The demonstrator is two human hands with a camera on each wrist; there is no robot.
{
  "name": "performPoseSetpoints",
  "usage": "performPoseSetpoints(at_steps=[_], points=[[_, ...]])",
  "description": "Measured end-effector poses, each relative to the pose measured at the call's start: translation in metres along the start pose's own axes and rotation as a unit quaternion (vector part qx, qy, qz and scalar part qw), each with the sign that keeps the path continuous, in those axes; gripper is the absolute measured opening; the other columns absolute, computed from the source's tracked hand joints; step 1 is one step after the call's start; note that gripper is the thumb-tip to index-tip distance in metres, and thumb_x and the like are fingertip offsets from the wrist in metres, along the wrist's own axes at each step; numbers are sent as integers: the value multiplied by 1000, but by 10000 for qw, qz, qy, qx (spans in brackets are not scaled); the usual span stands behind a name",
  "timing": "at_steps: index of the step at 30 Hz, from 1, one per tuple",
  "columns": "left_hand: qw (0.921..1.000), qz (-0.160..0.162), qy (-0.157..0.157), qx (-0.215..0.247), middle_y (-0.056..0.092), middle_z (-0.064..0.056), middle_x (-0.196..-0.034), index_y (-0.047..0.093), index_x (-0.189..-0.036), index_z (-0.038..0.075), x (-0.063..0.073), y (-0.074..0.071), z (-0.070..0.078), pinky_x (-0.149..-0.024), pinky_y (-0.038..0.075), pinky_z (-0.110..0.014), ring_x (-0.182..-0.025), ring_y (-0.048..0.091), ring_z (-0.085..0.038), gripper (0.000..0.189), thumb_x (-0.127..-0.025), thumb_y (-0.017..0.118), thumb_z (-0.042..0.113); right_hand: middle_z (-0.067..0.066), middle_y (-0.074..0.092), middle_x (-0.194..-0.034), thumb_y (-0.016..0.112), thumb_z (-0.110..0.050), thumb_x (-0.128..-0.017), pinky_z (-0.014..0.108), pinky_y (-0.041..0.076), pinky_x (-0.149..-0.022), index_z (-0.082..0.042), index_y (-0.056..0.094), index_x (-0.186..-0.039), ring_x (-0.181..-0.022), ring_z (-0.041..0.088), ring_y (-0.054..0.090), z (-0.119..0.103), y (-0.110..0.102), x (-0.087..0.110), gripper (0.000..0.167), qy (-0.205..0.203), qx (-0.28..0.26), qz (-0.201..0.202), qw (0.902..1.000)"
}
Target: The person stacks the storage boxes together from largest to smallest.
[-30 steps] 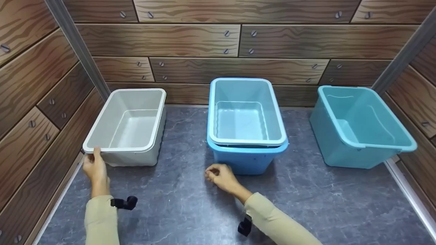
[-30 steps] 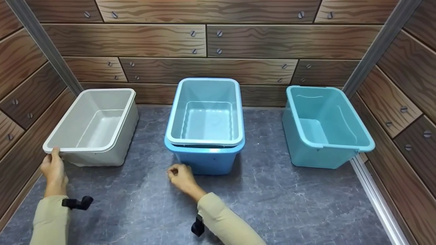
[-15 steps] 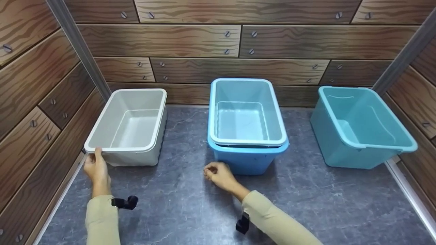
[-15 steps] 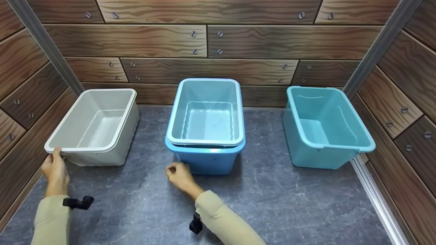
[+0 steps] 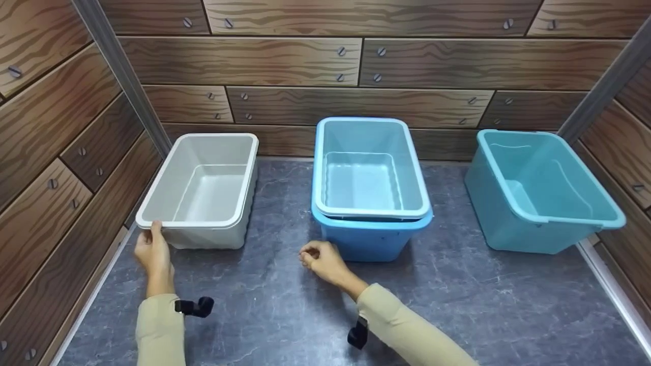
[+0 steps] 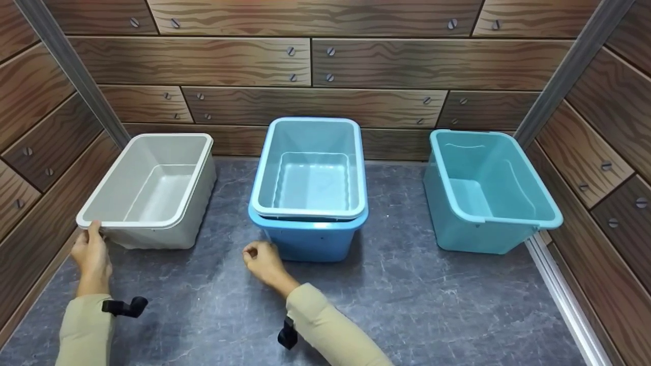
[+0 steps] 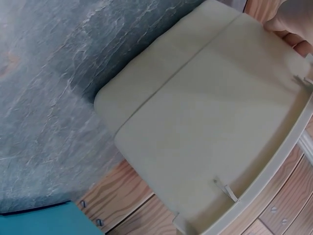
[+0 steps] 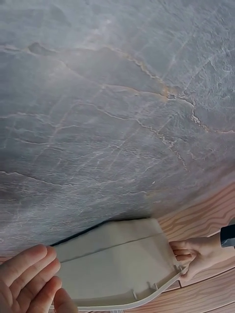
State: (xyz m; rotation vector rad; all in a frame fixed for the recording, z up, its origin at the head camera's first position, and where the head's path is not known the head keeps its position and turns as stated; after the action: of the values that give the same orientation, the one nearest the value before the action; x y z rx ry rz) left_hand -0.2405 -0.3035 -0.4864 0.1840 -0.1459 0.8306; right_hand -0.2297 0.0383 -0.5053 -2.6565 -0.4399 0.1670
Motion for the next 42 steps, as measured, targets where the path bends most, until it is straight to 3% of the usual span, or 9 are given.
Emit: performPoseSetpoints(at_steps=[8, 22, 36, 42], points=[[10000, -35, -62, 55, 39, -18, -153, 38, -145, -1, 8, 4, -3, -119, 33, -21, -142, 40, -20, 54, -99, 45, 27, 25, 72, -93, 55, -1, -91, 19, 58, -64, 11, 67, -99, -81, 34, 72, -4, 6, -2, 19, -87, -172, -21, 9998], [9999, -65, -66, 105, 38, -19, -153, 38, -144, -3, 19, 10, -7, -120, 33, -23, -143, 38, -23, 54, -100, 45, 26, 25, 72, -90, 57, -1, -91, 18, 57, -61, 11, 67, -98, -78, 31, 71, -8, 16, -4, 17, -129, -140, 6, 9998], [9999, -38, -21, -154, 43, -21, -150, 41, -143, -3, 32, 14, -8, -120, 35, -29, -139, 42, -27, 55, -99, 46, 30, 22, 73, -89, 58, -3, -91, 13, 51, -59, 8, 69, -97, -74, 17, 67, -16, 22, -8, 17, -96, -193, 20, 9998], [9994, -252, -138, -192, 38, -20, -153, 37, -145, -3, 30, 11, -6, -122, 31, -30, -142, 38, -26, 58, -99, 45, 31, 25, 72, -88, 56, 1, -89, 13, 52, -58, 10, 68, -95, -71, 12, 64, -18, 25, -11, 16, -81, -373, 89, 9992]])
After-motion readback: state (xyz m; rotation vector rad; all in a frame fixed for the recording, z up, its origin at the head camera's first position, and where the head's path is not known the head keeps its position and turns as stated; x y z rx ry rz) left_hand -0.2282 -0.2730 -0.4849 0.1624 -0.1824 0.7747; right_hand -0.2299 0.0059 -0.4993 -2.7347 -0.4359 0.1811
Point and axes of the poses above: each hand's wrist, its own x-axis away from the middle knuckle, its own y-axis out of the palm, z = x × y, the point moved 1 cm from there along -x, towards the middle knuckle
